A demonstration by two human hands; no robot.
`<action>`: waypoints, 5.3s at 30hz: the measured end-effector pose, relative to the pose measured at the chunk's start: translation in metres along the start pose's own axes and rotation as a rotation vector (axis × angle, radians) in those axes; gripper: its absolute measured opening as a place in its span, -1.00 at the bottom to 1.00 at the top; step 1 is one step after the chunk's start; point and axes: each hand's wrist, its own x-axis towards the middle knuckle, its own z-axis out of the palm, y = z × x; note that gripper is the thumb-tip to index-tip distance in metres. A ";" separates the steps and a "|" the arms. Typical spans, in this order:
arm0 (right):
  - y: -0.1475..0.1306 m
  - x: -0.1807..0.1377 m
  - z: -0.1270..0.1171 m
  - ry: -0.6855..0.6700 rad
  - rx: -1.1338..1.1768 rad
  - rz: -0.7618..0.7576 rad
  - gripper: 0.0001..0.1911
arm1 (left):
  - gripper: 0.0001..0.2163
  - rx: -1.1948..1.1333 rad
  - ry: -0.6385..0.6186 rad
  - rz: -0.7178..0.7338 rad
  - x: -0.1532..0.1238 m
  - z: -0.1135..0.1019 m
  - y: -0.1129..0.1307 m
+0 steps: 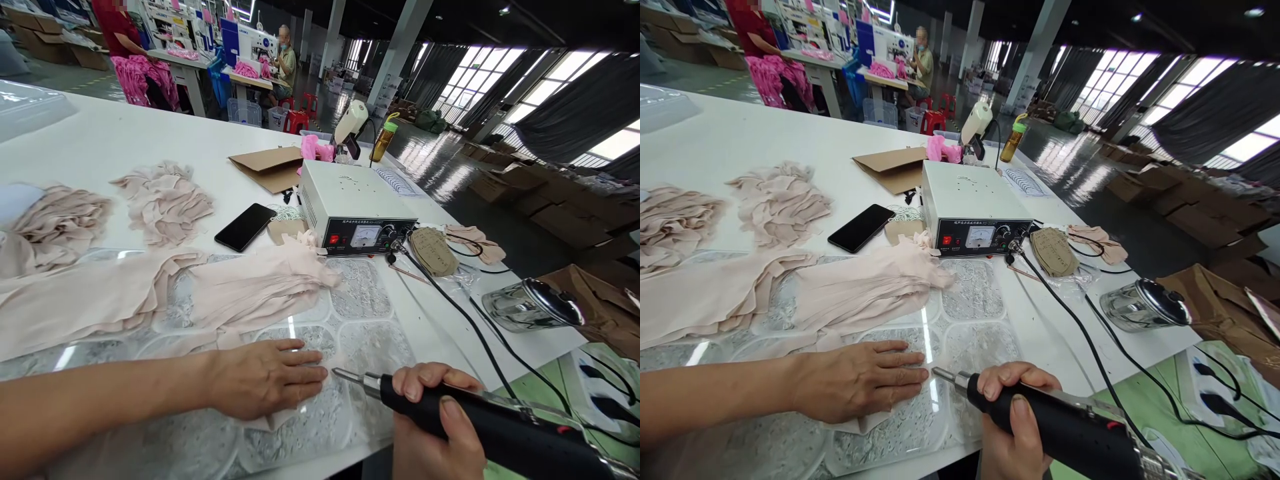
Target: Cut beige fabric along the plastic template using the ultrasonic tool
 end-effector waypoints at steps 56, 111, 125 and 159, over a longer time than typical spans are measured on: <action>-0.005 -0.009 0.000 -0.068 -0.099 -0.034 -0.93 | -0.69 0.072 0.082 -0.021 -0.006 0.008 0.002; 0.011 0.024 0.001 -0.072 -0.057 -0.112 -0.91 | -0.74 0.167 -0.009 0.376 0.023 -0.018 -0.055; 0.011 0.024 0.002 -0.033 -0.064 -0.121 -0.90 | -0.83 0.103 -0.059 0.369 0.030 -0.019 -0.063; 0.014 0.020 0.006 0.055 -0.114 -0.143 -0.87 | -0.80 0.109 0.013 0.376 0.034 -0.017 -0.065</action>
